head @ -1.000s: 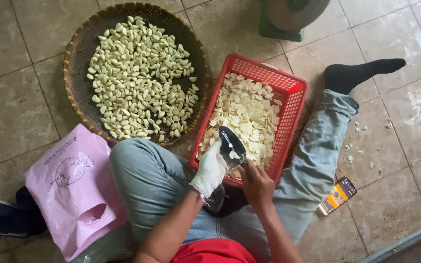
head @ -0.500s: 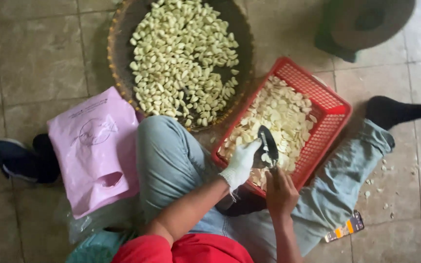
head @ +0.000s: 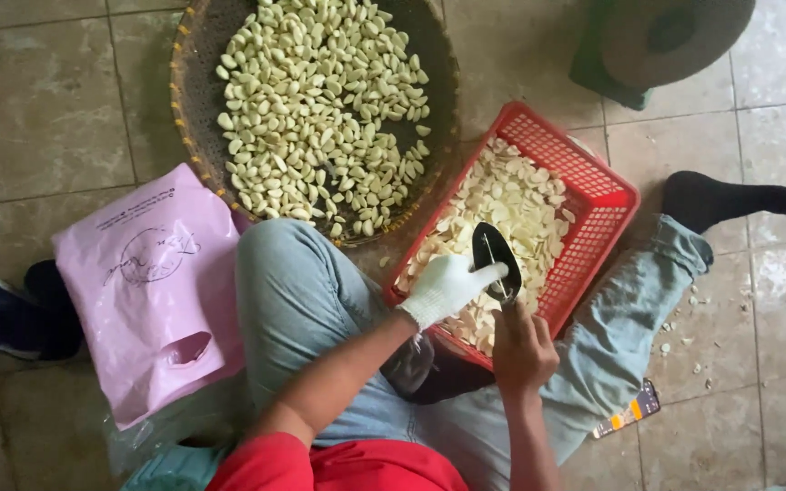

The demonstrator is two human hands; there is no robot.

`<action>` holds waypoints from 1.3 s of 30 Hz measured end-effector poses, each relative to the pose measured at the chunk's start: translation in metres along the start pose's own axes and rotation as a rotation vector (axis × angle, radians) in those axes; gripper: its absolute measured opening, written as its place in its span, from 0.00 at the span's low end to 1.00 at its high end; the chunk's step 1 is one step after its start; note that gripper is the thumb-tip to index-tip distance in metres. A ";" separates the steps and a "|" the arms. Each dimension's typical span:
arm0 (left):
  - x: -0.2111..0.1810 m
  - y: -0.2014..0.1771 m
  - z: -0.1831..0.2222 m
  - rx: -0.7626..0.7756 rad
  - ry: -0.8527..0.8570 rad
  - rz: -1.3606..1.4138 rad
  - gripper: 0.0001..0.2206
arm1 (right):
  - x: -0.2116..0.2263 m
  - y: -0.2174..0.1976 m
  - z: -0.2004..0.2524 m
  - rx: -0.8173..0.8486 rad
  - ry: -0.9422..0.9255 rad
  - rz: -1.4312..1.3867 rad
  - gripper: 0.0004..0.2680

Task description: Slicing garlic cloves into thin pieces using a handheld slicer over a red plastic basket while sitting on the floor.

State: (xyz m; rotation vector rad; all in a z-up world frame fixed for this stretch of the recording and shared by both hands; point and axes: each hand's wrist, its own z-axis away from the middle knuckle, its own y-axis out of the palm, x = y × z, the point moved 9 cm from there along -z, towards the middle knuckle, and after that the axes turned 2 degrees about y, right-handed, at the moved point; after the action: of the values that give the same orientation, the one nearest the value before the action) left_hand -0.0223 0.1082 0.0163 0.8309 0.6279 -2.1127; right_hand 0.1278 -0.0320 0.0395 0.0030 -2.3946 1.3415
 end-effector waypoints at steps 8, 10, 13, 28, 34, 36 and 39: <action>-0.019 0.011 0.005 0.202 0.158 -0.297 0.33 | -0.007 -0.015 -0.011 -0.090 0.012 0.007 0.14; 0.005 0.028 -0.016 0.050 0.350 -0.354 0.25 | -0.001 -0.017 -0.013 -0.087 0.029 -0.003 0.14; 0.014 0.033 -0.022 -0.150 0.674 -0.506 0.13 | -0.001 -0.018 -0.011 -0.084 0.060 -0.014 0.15; 0.100 -0.058 -0.092 0.223 0.402 -1.390 0.11 | -0.038 -0.012 0.049 0.324 0.422 0.001 0.11; 0.038 -0.142 -0.041 -0.321 0.560 -0.877 0.09 | -0.032 -0.003 0.052 0.520 0.347 0.363 0.13; 0.022 -0.171 -0.009 -0.529 0.687 -0.646 0.07 | -0.003 0.001 0.035 0.470 0.253 0.419 0.12; 0.029 -0.199 -0.001 -0.634 0.603 -0.272 0.13 | 0.097 0.019 -0.012 0.288 -0.064 0.066 0.11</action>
State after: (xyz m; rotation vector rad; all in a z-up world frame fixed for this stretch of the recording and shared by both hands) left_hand -0.1948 0.2118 0.0262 1.0380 1.7010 -1.6853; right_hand 0.0385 0.0063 0.0622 0.0473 -2.2476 1.7303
